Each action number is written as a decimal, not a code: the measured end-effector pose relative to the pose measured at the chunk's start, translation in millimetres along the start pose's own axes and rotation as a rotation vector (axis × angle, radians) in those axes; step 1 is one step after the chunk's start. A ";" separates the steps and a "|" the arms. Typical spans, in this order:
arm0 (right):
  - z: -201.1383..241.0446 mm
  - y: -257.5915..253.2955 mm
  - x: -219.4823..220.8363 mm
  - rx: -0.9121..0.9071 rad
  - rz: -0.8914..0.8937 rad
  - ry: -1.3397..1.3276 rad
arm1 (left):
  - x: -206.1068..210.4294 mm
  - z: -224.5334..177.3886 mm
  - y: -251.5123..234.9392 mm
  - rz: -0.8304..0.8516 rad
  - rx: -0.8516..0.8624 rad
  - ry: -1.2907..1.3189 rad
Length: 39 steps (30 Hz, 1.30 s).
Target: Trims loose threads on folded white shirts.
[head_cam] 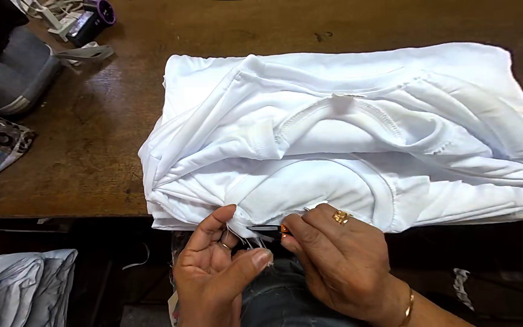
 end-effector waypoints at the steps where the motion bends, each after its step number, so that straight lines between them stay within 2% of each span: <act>1: 0.0 0.5 1.0 0.003 0.007 0.007 | -0.2 0.7 0.2 0.001 0.001 -0.009; 4: -3.6 1.9 2.3 0.038 0.047 -0.060 | -1.2 0.0 0.4 0.014 -0.003 -0.072; 6: -7.8 1.1 1.0 0.102 0.065 -0.206 | -1.5 -5.8 -2.1 0.050 0.049 -0.213; 8: -10.4 -1.5 -3.7 0.180 0.078 -0.363 | -2.8 -16.5 -8.1 0.124 0.182 -0.521; 10: -10.8 -2.8 -6.1 0.242 0.070 -0.473 | -3.2 -31.2 -18.0 0.195 0.408 -0.835; 13: -10.1 -2.8 -4.9 0.266 0.076 -0.502 | 7.5 -56.1 -35.2 0.325 0.625 -1.183; 18: -7.7 -1.9 0.3 0.253 0.090 -0.444 | 35.0 -62.9 -66.0 0.600 0.603 -1.804; 21: -8.5 0.4 3.4 0.249 0.097 -0.406 | 46.2 -60.0 -76.3 0.755 0.538 -1.941; 23: -8.2 1.1 5.2 0.238 0.103 -0.369 | 49.1 -61.7 -77.9 0.822 0.505 -1.911; 25: -7.7 2.0 6.7 0.231 0.100 -0.356 | 45.1 -65.9 -78.5 0.806 0.485 -1.736; 27: -8.3 3.5 8.0 0.244 0.098 -0.385 | 35.2 -70.9 -77.0 0.748 0.409 -1.387; 30: -9.0 4.1 7.6 0.267 0.109 -0.454 | 15.6 -68.1 -67.5 0.577 0.267 -0.767; 32: -9.8 2.2 3.0 0.287 0.141 -0.515 | 3.3 -58.3 -60.8 0.487 0.233 -0.543; 36: -8.2 -4.1 -7.0 0.311 0.140 -0.578 | -5.7 -39.8 -50.7 0.411 0.183 -0.333; 39: -4.0 -9.2 -8.1 0.233 0.058 -0.414 | -7.1 -33.8 -47.8 0.377 0.188 -0.284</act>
Point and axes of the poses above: each hand's wrist, its own y-axis away from the middle knuckle, its own x-axis out of the palm, z = x × y, the point moved 1 cm from there along -y, towards the middle knuckle, and after that the axes turned 14 degrees about y, right-handed, at the moved point
